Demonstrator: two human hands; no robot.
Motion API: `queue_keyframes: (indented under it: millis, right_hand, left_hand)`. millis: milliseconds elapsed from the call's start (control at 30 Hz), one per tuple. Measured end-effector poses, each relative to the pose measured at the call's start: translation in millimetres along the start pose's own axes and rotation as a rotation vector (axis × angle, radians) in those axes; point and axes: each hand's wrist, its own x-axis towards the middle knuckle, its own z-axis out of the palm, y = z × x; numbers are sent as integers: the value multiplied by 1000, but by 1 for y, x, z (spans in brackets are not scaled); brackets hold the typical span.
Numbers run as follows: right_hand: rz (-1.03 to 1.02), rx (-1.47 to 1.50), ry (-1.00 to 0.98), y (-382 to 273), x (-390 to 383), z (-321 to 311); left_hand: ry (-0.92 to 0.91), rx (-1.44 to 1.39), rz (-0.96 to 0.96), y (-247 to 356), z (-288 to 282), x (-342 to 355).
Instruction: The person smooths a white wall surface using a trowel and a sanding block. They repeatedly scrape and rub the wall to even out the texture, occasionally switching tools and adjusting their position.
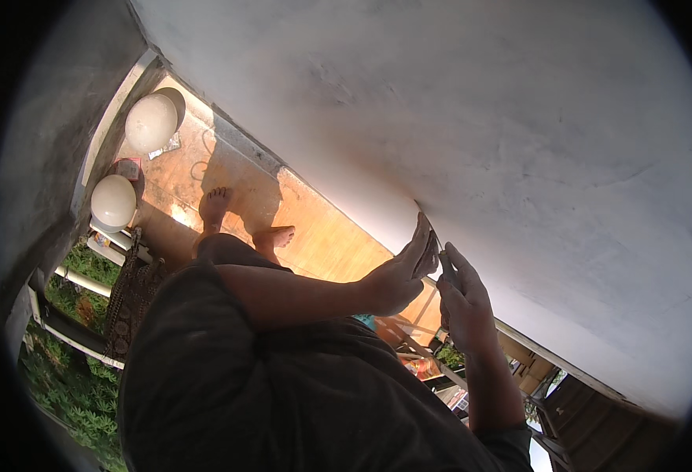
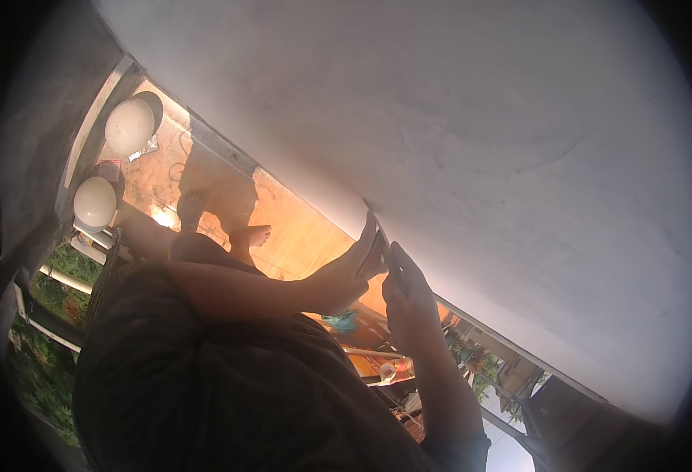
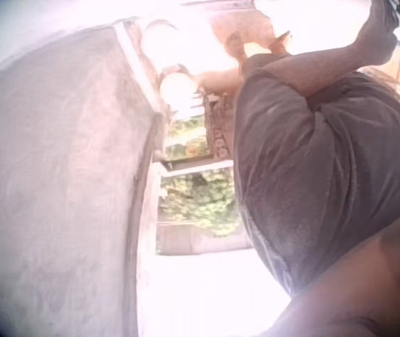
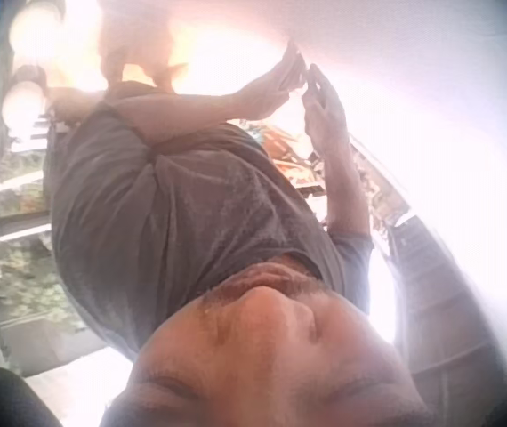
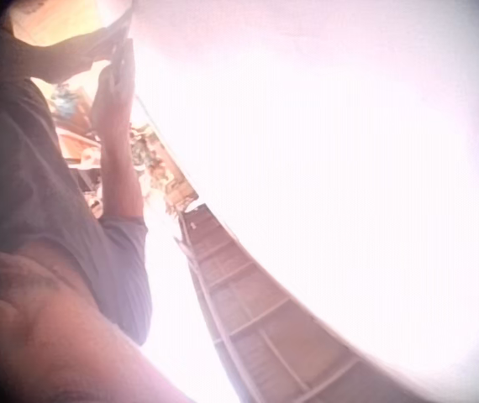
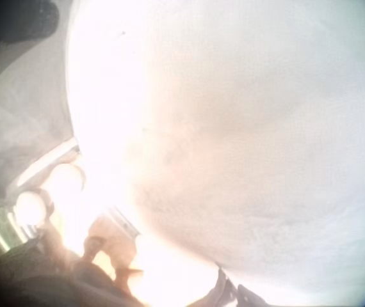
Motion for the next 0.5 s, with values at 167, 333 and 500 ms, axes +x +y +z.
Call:
queue_keyframes:
  millis: [167, 333, 500]
  right_hand:
    - [-162, 14, -48, 4, 5, 5]
    - [-97, 254, -80, 11, 22, 10]
    - [-323, -135, -66, 17, 32, 15]
  left_hand:
    - [76, 37, -60, -3, -9, -1]
    - [70, 123, -5, -5, -22, -1]
    - [38, -56, -46, -12, -25, -2]
